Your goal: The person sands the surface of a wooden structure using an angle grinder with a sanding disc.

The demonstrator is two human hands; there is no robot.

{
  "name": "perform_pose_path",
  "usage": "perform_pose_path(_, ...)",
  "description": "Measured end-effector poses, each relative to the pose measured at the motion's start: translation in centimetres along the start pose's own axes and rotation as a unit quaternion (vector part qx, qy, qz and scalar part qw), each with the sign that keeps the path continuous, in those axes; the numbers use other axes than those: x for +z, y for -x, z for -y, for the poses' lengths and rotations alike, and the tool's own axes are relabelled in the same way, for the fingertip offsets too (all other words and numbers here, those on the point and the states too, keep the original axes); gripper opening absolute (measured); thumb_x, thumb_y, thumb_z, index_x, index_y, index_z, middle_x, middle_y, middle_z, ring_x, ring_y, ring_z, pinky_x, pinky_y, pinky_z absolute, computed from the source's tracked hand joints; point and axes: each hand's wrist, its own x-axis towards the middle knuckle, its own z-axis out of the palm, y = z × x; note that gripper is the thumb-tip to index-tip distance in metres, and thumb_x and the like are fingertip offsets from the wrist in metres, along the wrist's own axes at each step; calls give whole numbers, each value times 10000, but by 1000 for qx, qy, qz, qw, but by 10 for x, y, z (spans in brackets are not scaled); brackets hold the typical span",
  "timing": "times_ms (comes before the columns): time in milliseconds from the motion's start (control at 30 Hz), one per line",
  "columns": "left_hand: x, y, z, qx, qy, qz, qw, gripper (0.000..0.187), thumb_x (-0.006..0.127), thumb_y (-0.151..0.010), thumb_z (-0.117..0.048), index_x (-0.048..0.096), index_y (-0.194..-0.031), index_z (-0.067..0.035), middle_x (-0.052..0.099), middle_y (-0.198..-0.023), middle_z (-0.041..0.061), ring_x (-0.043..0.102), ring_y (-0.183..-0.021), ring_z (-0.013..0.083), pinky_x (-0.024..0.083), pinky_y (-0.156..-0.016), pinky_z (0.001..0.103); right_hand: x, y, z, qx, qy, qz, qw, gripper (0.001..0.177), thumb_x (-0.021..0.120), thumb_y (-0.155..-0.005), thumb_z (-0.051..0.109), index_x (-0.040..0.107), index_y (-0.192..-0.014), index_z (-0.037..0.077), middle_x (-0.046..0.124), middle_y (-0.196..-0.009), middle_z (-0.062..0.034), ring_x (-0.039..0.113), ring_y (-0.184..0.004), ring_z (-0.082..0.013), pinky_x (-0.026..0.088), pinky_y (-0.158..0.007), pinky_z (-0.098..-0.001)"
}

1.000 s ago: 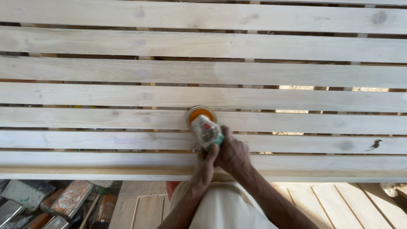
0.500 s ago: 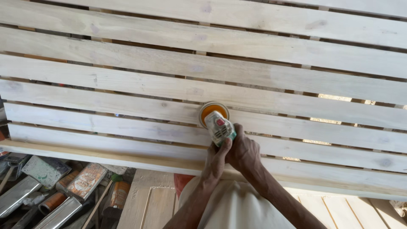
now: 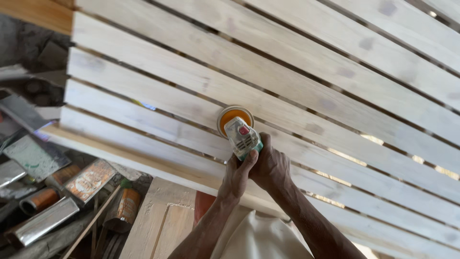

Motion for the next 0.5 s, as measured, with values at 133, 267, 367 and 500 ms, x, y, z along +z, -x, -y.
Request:
perform_pose_path(133, -64, -11, -48, 32, -7, -62, 998, 850, 616, -878, -639, 533, -1425, 7, 621, -1366, 161, 556, -1305, 258, 450, -1076, 383, 15, -40, 80, -24, 44, 34, 998, 805, 815, -755, 418, 333, -1266, 24, 730, -756, -193, 736, -600, -373, 606, -559, -493)
perform_pose_path(267, -107, -35, -82, 73, 69, -66, 993, 825, 626, -900, -620, 560, -1397, 35, 636, -1339, 181, 576, -1255, 250, 472, -1038, 365, 18, -78, 136, -88, 65, 17, 994, 833, 846, -715, 403, 338, -1242, 3, 719, -742, -203, 733, -610, -388, 594, -562, -501)
perform_pose_path(367, -135, -50, -104, 85, 57, -100, 990, 813, 600, -908, -625, 581, -1383, 35, 668, -1284, 178, 616, -1195, 232, 506, -972, 345, 22, -108, 172, -98, 103, 27, 990, 800, 838, -747, 402, 341, -1232, 5, 719, -735, -204, 739, -623, -390, 595, -586, -494)
perform_pose_path(500, -179, -69, -129, 152, 63, -129, 978, 853, 606, -922, -662, 624, -1346, 78, 704, -1230, 208, 655, -1123, 243, 550, -899, 322, 36, -137, 220, -156, 111, 1, 982, 718, 824, -790, 397, 365, -1177, 2, 717, -733, -220, 726, -633, -408, 572, -601, -525)
